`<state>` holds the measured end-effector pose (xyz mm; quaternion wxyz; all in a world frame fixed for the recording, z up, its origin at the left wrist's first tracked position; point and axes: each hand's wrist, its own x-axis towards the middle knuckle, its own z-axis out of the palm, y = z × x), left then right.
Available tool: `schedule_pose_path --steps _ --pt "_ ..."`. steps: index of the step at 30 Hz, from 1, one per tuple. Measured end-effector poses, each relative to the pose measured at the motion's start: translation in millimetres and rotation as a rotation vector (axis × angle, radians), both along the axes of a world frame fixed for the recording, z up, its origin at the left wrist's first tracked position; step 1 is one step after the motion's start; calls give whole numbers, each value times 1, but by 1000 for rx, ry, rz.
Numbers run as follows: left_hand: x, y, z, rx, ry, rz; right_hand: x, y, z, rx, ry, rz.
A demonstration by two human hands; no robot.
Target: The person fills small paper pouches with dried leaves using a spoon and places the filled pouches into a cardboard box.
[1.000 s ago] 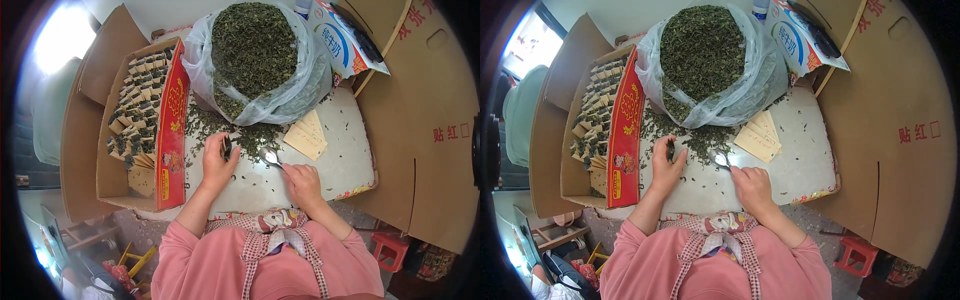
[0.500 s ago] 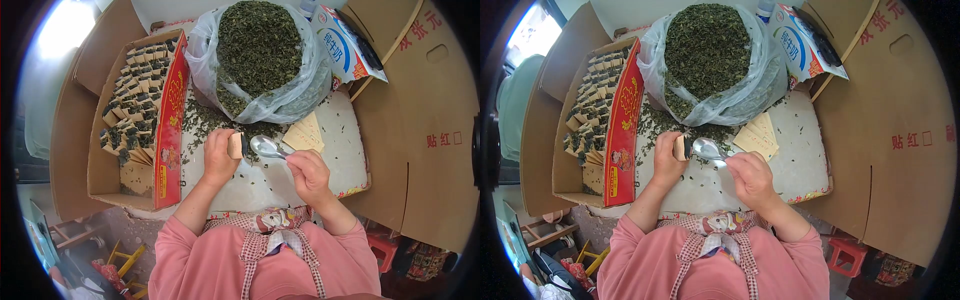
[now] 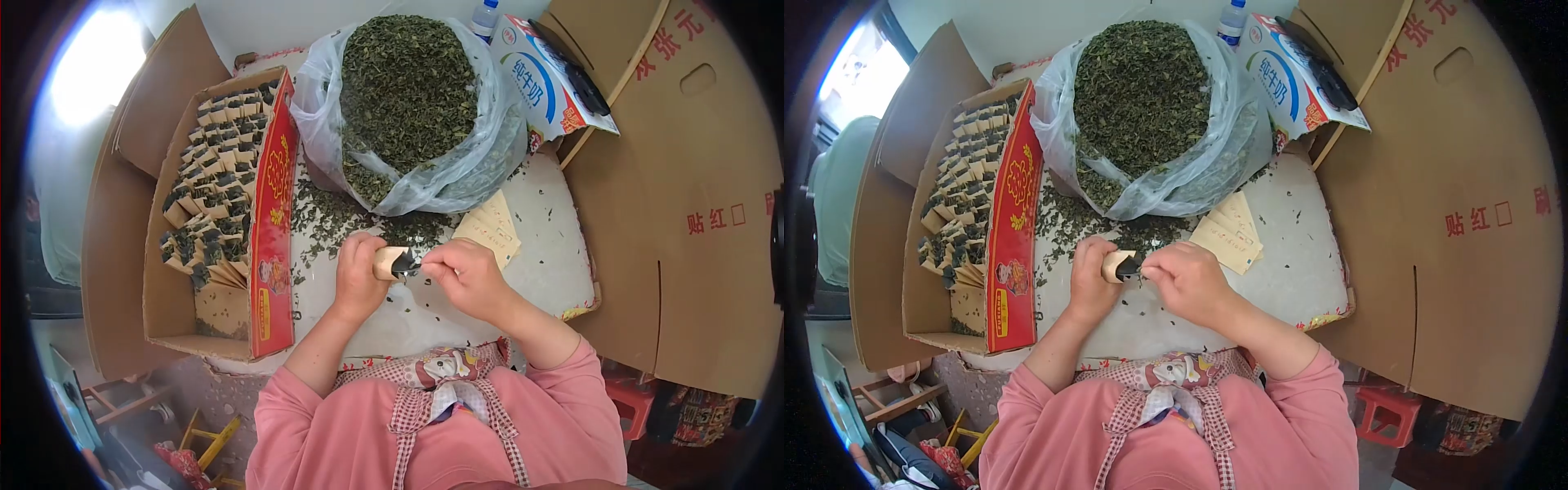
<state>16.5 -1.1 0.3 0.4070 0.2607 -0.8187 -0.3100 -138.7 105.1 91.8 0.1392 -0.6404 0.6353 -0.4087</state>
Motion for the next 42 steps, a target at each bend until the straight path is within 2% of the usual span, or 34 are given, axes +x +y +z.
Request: schedule_pose_path --steps 1,3,4,6,7,9,14,17,18,20,21,23,24,26,27,29,35,42 --pt "0 0 0 38 19 -23 0 -1 -2 -4 1 -2" --pt "-1 2 0 53 20 -13 0 -2 -6 321 -535 -150" --pt "-1 2 0 71 21 0 -2 -2 -8 318 -534 -151" --pt "-1 1 -2 87 26 -1 -9 -4 -11 425 -787 -162" --pt "-1 1 -3 106 28 -2 -12 -4 -10 421 -785 -161" --pt "0 -1 -4 118 30 16 -22 -2 -7 385 -955 -198" --pt "-1 -2 -4 161 65 55 -49 -12 13 203 -1013 -229" --pt "0 -1 -2 132 50 36 -57 -33 25 147 -704 -376" --pt "0 -1 -1 137 49 33 -60 -42 23 143 -701 -376" --pt "0 -1 0 137 52 30 -67 -59 13 32 -422 -370" --pt "1 -1 0 140 48 29 -68 -66 12 27 -420 -369" --pt "1 -2 -2 139 46 31 -69 -80 12 98 -191 -385" --pt "1 -2 -3 145 51 29 -68 -85 12 95 -189 -383" --pt "2 -2 -3 148 56 30 -67 -92 13 119 167 -435" --pt "1 -2 -3 158 49 37 -69 -94 12 117 169 -433" --pt "1 -2 -3 167 43 43 -75 -98 6 75 437 -425" --pt "-1 -2 -3 174 54 36 -88 -111 -13 -86 617 -360" --pt "0 -3 -6 191 62 30 -82 -115 -17 -158 438 -410"
